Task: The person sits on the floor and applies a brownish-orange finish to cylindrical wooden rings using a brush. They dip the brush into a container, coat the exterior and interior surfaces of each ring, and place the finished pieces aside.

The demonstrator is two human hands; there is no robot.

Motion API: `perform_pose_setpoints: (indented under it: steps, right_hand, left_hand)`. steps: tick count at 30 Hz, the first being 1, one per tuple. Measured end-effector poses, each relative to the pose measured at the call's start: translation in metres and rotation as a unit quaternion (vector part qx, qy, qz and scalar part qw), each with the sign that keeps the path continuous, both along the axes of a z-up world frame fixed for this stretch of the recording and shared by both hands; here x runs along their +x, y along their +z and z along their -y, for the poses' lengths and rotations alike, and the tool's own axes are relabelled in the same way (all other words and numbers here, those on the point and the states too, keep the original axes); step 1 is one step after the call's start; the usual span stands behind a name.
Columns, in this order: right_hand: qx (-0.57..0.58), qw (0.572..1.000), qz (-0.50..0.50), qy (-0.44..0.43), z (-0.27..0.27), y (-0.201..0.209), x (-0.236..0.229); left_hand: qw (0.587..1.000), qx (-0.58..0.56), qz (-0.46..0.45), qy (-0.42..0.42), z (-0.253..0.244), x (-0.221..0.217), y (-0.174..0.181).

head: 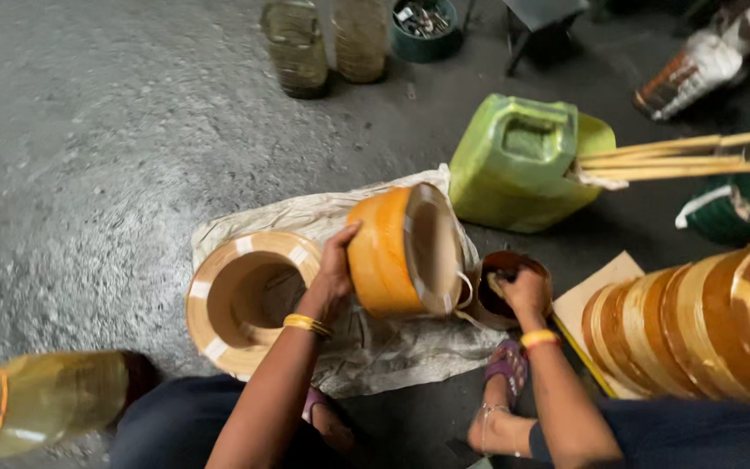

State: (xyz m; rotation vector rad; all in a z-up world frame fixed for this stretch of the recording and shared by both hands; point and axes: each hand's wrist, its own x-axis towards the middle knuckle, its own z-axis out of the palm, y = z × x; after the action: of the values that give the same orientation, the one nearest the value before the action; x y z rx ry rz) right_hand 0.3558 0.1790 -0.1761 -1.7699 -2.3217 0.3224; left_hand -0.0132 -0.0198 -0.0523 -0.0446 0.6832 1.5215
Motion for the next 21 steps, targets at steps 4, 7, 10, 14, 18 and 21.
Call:
perform_pose_setpoints:
  steps: [4,7,10,14,18,21]
  right_hand:
    - [-0.038,0.999,0.008,0.012,-0.003,-0.027,-0.022]
    - [-0.039,0.999,-0.025,-0.003,0.011,-0.022,-0.008]
    - [-0.047,0.982,-0.178,-0.040,0.022,-0.018,0.002]
    - [-0.195,0.932,-0.305,-0.027,0.041,-0.017,0.029]
    - [-0.272,0.851,-0.448,-0.017,0.033,0.011,0.038]
    - [-0.318,0.754,-0.566,-0.101,0.038,0.049,0.034]
  left_hand:
    - [1.000,0.017,0.011,0.015,0.000,-0.018,0.005]
    - [1.000,-0.005,0.005,0.013,0.002,-0.012,0.006]
    - [1.000,-0.011,-0.007,0.027,-0.001,-0.015,0.009]
    - [0.999,0.006,-0.025,0.024,0.006,-0.011,0.008]
    - [0.999,-0.001,-0.032,0.034,0.001,-0.013,0.014]
    - [0.998,0.011,-0.040,0.041,0.007,-0.013,0.011]
